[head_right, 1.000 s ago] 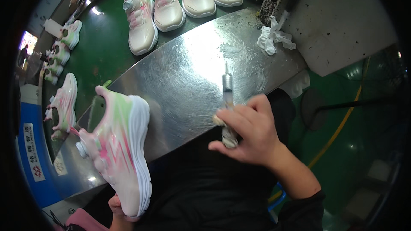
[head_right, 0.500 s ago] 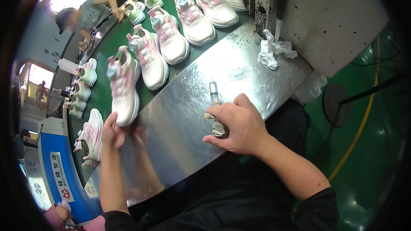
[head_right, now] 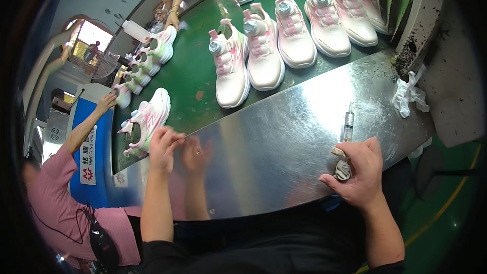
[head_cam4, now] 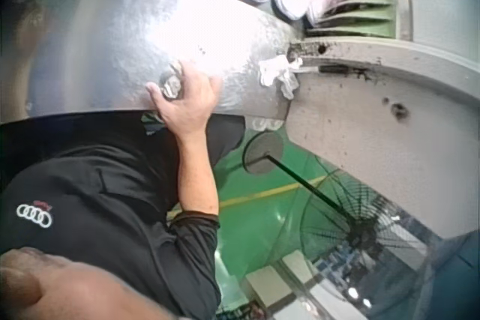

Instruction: The person picks up shoes one by one, applies adhesive around the sole seams using a syringe, and places them onto a conveyor belt.

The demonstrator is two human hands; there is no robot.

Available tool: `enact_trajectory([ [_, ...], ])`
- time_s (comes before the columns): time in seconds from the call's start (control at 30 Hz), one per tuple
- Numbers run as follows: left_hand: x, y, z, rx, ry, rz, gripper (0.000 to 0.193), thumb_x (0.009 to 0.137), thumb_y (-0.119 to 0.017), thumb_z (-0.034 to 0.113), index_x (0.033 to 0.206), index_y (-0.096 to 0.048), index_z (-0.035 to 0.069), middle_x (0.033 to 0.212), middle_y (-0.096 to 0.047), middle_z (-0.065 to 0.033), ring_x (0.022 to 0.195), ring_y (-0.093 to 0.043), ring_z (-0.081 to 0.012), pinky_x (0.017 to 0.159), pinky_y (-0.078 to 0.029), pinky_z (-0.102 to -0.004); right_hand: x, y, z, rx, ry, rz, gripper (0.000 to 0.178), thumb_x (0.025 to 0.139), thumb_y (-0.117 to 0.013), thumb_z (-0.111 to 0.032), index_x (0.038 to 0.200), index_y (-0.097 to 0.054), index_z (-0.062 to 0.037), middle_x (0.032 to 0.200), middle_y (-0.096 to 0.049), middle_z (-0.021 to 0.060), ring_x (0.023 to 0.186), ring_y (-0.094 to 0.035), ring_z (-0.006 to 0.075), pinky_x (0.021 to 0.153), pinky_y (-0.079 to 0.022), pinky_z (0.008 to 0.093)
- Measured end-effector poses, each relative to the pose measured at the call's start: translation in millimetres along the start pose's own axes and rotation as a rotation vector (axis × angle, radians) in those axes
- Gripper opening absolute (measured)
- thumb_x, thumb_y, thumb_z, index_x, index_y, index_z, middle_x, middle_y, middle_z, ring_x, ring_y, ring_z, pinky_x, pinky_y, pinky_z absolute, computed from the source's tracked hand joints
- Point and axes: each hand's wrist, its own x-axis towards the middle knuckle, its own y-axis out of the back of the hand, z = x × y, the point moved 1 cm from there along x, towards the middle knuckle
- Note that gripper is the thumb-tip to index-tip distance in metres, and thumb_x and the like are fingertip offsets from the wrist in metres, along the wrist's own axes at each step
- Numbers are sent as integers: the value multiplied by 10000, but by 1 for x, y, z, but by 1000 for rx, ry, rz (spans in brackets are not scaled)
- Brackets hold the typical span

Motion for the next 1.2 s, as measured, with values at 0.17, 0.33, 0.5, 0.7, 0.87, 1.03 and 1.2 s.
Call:
enact_trajectory([
  [0.17,-29,138,-25,-209,-43,529,271,863,-589,34,1098,-455,34,910,-539,-47,773,-594,-165,685,-492,-287,4,0,-6,0,42,-25,500,616,-819,-377,955,-627,-65,788,-616,33,678,-466,214,674,-370,319],
  [0.33,10,150,-31,100,-148,434,532,821,-620,-35,1283,-370,49,1122,-539,-66,986,-549,-175,844,-458,-294,3,5,-8,-13,24,-18,496,602,-830,-357,953,-633,-67,761,-607,38,675,-468,215,667,-368,321],
  [0.5,27,105,-10,79,-226,338,720,789,-646,-68,1403,-292,57,1339,-454,-108,1180,-493,-234,1008,-405,-354,0,1,-7,-18,20,0,496,576,-842,-337,961,-638,-98,765,-594,28,674,-460,224,657,-398,338],
  [0.7,15,116,1,192,-169,322,503,828,-622,5,1298,-443,-10,1188,-579,-118,1021,-599,-200,877,-493,-318,-3,6,-7,-61,4,-6,487,589,-830,-358,964,-639,-113,777,-609,14,674,-471,217,658,-409,317],
  [0.87,-98,98,6,363,-139,250,677,775,-655,21,1381,-354,-1,1289,-492,-104,1143,-509,-215,994,-396,-346,-2,10,-6,-12,-4,-13,495,599,-828,-364,973,-634,-105,766,-607,24,672,-472,212,654,-405,318],
  [1.03,-169,27,8,683,-374,-43,870,687,-648,8,1428,-192,41,1370,-385,-154,1247,-416,-278,1038,-357,-383,0,18,-7,80,-27,-90,507,615,-834,-349,995,-625,-87,804,-609,49,691,-476,213,660,-410,317],
  [1.2,-110,26,29,-177,-58,38,730,726,-624,65,1372,-287,33,1175,-490,-124,918,-557,-166,673,-496,-218,-17,38,2,306,-278,-62,536,642,-838,-300,1056,-605,-52,844,-581,70,756,-520,188,689,-435,290],
])
